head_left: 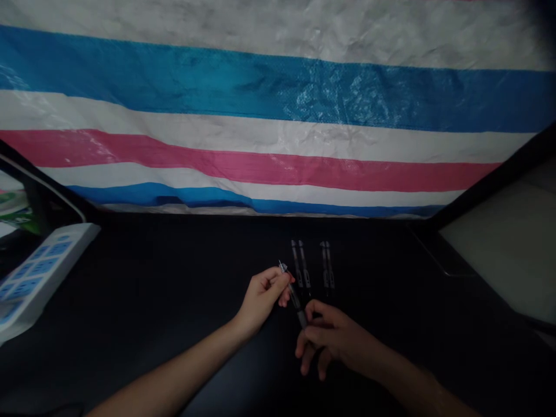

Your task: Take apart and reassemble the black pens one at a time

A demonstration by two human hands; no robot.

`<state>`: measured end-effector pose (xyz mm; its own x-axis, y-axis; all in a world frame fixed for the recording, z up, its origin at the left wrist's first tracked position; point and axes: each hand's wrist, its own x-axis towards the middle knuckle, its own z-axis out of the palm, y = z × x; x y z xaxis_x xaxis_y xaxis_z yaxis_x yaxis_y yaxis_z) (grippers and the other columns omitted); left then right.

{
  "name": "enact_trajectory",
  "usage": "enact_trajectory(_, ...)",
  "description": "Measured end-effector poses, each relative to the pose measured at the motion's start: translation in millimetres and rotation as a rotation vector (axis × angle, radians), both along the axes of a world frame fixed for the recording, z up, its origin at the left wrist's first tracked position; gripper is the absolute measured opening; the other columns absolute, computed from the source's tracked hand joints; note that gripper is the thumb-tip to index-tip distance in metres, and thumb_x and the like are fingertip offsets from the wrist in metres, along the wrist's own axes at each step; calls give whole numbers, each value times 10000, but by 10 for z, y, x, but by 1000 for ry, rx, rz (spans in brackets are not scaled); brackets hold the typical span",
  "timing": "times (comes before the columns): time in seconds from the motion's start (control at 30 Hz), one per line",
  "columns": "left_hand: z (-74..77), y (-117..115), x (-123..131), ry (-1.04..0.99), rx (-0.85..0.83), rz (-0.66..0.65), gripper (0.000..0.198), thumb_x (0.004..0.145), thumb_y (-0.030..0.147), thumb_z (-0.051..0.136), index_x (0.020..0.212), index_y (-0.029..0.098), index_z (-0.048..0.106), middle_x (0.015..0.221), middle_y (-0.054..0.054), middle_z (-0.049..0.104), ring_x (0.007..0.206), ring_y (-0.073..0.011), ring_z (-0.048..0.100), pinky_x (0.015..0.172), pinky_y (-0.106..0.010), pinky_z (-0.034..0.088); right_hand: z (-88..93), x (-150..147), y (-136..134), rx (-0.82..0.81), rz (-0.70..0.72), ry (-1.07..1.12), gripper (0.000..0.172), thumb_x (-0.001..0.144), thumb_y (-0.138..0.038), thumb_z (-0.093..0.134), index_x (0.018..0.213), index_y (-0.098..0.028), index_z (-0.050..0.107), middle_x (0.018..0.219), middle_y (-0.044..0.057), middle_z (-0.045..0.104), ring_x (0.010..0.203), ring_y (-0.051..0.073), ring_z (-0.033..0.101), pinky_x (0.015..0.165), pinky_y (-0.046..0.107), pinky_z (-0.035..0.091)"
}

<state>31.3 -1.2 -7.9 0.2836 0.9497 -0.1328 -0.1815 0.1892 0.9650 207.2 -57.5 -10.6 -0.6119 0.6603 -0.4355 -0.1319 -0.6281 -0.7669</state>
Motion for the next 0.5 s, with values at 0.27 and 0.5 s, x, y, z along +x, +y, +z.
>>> enact_trajectory(0.27, 1, 24, -4, -12, -10, 5, 367, 788, 486, 654, 761, 122, 616, 497, 40, 531, 438, -66, 432, 468, -190, 336, 36, 11, 22, -29, 36, -9, 289, 841, -397, 601, 921, -164, 449, 789, 63, 674, 636, 186, 700, 443, 190, 494)
enact_trajectory(0.5, -22, 16, -9, -55, -24, 1, 361, 798, 485, 648, 779, 126, 607, 491, 44, 530, 422, -59, 427, 450, -178, 312, 54, 22, -3, -34, 120, 16, 235, 841, -333, 563, 949, -151, 462, 806, 81, 684, 610, 184, 700, 418, 191, 496)
